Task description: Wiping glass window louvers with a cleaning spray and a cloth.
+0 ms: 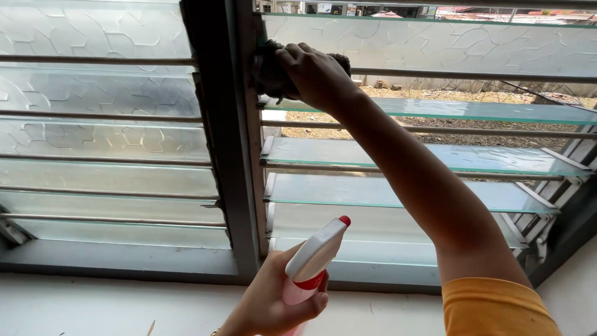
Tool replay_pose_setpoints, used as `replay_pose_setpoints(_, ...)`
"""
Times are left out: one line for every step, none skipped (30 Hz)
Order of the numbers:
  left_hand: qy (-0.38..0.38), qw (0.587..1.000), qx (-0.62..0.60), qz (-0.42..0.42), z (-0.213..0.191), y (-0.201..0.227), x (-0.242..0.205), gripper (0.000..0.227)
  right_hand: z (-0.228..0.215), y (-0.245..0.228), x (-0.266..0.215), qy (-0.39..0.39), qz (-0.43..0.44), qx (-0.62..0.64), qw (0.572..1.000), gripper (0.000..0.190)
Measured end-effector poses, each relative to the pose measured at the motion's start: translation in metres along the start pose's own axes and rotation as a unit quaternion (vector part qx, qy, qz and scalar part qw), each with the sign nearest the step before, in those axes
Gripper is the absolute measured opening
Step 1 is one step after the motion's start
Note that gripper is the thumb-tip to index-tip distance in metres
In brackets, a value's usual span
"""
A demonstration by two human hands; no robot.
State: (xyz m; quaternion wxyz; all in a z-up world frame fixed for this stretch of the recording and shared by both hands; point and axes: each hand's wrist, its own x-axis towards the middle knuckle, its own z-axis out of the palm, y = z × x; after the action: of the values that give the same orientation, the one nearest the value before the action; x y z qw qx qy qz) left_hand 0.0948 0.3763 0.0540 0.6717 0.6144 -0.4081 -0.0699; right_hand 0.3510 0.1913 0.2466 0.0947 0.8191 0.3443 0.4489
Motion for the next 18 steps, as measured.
replay_pose_setpoints(-0.006, 1.000, 0.022, -0.002, 0.008, -0.002, 0.005, 0.042, -0.004, 0.013, -0.016, 0.022, -0.014, 0.014, 1.000, 0.056)
replay_pose_setpoints(-0.012, 0.999, 0.043, -0.004, 0.017, -0.003, 0.010, 0.039, -0.009, 0.026, -0.031, 0.044, -0.028, 0.028, 0.998, 0.057)
replay_pose_setpoints(-0.012, 0.999, 0.041, 0.002, 0.025, -0.002, 0.019, 0.039, -0.024, 0.049, -0.054, 0.043, -0.031, 0.023, 0.998, 0.057)
replay_pose_setpoints(-0.015, 0.998, 0.054, 0.004, 0.033, 0.000, 0.029, 0.039, -0.038, 0.072, -0.077, 0.030, -0.018, 0.030, 0.999, 0.057)
replay_pose_setpoints(-0.015, 0.998, 0.064, -0.002, 0.043, 0.001, 0.034, 0.040, -0.049, 0.091, -0.105, 0.011, -0.003, 0.044, 0.999, 0.057)
replay_pose_setpoints(-0.013, 0.998, 0.058, -0.005, 0.051, -0.004, 0.042, 0.040, -0.063, 0.117, -0.138, 0.005, -0.003, 0.046, 0.999, 0.057)
replay_pose_setpoints(-0.017, 0.999, 0.047, 0.000, 0.058, -0.008, 0.048, 0.044, -0.076, 0.142, -0.168, -0.004, 0.018, 0.025, 1.000, 0.057)
replay_pose_setpoints(-0.020, 0.999, 0.035, 0.005, 0.065, -0.012, 0.054, 0.048, -0.091, 0.166, -0.197, -0.013, 0.040, 0.004, 0.999, 0.057)
replay_pose_setpoints(-0.020, 0.999, 0.035, 0.005, 0.071, -0.015, 0.058, 0.048, -0.102, 0.190, -0.226, -0.014, 0.039, 0.004, 0.999, 0.057)
replay_pose_setpoints(-0.023, 0.998, 0.044, 0.026, 0.076, -0.017, 0.061, 0.051, -0.114, 0.213, -0.255, -0.004, 0.040, -0.030, 0.999, 0.059)
replay_pose_setpoints(-0.028, 0.997, 0.055, 0.045, 0.080, -0.018, 0.062, 0.053, -0.123, 0.233, -0.286, 0.006, 0.044, -0.063, 0.997, 0.062)
replay_pose_setpoints(-0.029, 0.997, 0.054, 0.041, 0.084, -0.015, 0.059, 0.053, -0.126, 0.248, -0.305, 0.005, 0.047, -0.060, 0.997, 0.062)
replay_pose_setpoints(-0.022, 0.998, 0.055, 0.026, 0.086, -0.010, 0.057, 0.055, -0.132, 0.263, -0.323, -0.016, 0.083, -0.086, 0.993, 0.056)
replay_pose_setpoints(-0.015, 0.998, 0.056, 0.012, 0.089, -0.005, 0.055, 0.057, -0.137, 0.277, -0.342, -0.037, 0.118, -0.110, 0.986, 0.051)
replay_pose_setpoints(-0.022, 0.998, 0.057, 0.015, 0.090, -0.005, 0.058, 0.057, -0.144, 0.264, -0.332, -0.035, 0.123, -0.117, 0.985, 0.051)
replay_pose_setpoints(-0.028, 0.998, 0.056, 0.002, 0.091, -0.007, 0.061, 0.059, -0.149, 0.253, -0.322, -0.067, 0.143, -0.160, 0.974, 0.047)
replay_pose_setpoints(-0.035, 0.998, 0.050, -0.015, 0.098, -0.010, 0.064, 0.062, -0.156, 0.241, -0.319, -0.108, 0.164, -0.201, 0.960, 0.042)
replay_pose_setpoints(-0.044, 0.998, 0.044, -0.017, 0.107, -0.011, 0.069, 0.062, -0.150, 0.230, -0.313, -0.114, 0.171, -0.205, 0.957, 0.042)
